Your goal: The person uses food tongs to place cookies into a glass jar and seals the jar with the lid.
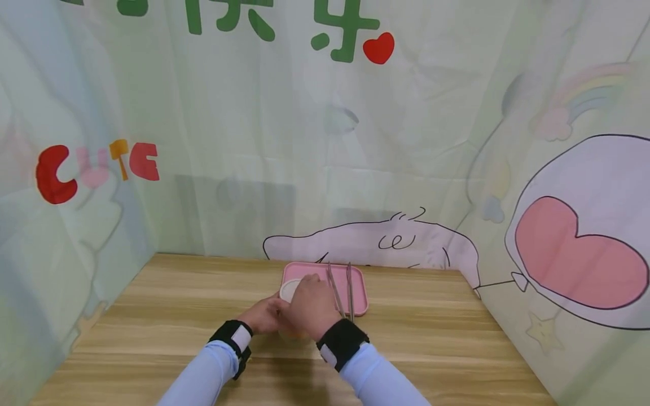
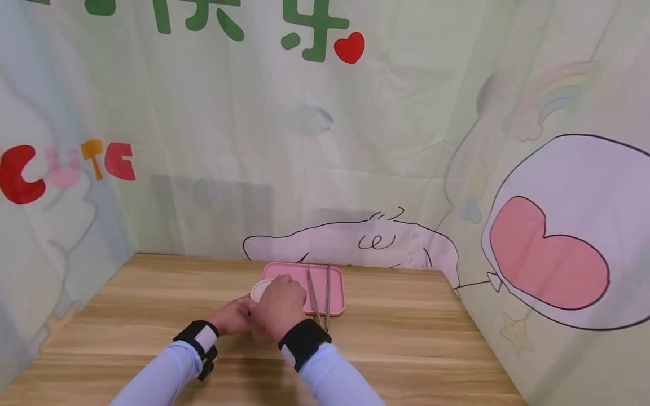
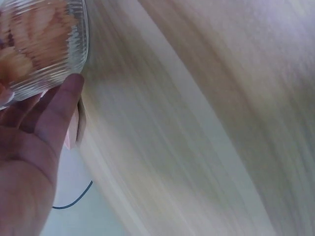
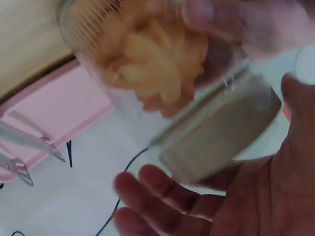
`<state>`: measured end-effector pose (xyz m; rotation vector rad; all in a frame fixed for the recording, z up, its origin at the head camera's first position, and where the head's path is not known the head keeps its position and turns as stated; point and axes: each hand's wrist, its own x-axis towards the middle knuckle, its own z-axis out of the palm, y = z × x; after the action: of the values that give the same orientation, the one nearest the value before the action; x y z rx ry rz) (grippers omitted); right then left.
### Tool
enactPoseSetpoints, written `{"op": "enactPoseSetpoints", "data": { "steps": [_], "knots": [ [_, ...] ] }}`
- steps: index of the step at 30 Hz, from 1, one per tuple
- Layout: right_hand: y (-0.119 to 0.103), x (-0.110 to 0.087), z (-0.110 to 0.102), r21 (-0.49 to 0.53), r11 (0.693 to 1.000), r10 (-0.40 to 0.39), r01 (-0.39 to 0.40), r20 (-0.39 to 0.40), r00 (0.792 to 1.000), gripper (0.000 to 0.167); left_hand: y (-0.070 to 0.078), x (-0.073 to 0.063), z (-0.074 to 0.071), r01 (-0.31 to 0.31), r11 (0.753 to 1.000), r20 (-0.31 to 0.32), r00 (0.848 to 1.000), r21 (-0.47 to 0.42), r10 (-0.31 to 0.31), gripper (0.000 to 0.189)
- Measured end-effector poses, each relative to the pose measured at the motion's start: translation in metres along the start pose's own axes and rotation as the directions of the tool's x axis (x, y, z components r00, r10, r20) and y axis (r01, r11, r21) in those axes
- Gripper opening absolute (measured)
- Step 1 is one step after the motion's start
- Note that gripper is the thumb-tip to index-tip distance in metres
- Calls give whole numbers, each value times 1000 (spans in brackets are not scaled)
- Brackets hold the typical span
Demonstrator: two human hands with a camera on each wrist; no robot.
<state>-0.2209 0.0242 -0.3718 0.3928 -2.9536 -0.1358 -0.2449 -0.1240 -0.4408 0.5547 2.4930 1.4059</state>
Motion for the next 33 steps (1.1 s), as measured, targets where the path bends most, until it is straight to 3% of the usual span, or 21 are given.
{"op": "enactPoseSetpoints", "data": {
  "steps": [4,8,10,14,17,21,26,29,33],
  "knots": [
    [16,8,-8,207,975,-104,87,76,992,92,-2,4,-1,37,999,39,999,-34,-36,75],
    [30,18,-17,429,887,-263,171,167,950,82,-4,7,-3,67,998,55,996,-10,-66,93],
    [34,22,-19,475,859,-318,191,203,926,80,-4,7,-3,84,996,44,995,-3,-84,101],
    [38,24,-21,500,844,-357,194,253,899,71,-5,8,0,91,995,32,995,-32,-90,103],
    [35,24,-21,485,855,-334,183,246,910,63,-6,9,1,84,995,40,996,-47,-82,102],
    [25,21,-20,370,915,-251,159,216,944,54,-5,8,0,72,996,47,996,-46,-69,101],
    [14,15,-15,262,961,-139,90,174,975,60,-2,6,-1,67,997,49,997,-34,-65,91],
    [10,13,-11,254,966,-86,49,137,987,58,0,5,-1,65,998,47,997,-21,-64,70],
    [2,10,-5,187,982,-27,11,84,996,56,0,5,-2,16,1000,60,998,-18,-15,37]
  ]
}}
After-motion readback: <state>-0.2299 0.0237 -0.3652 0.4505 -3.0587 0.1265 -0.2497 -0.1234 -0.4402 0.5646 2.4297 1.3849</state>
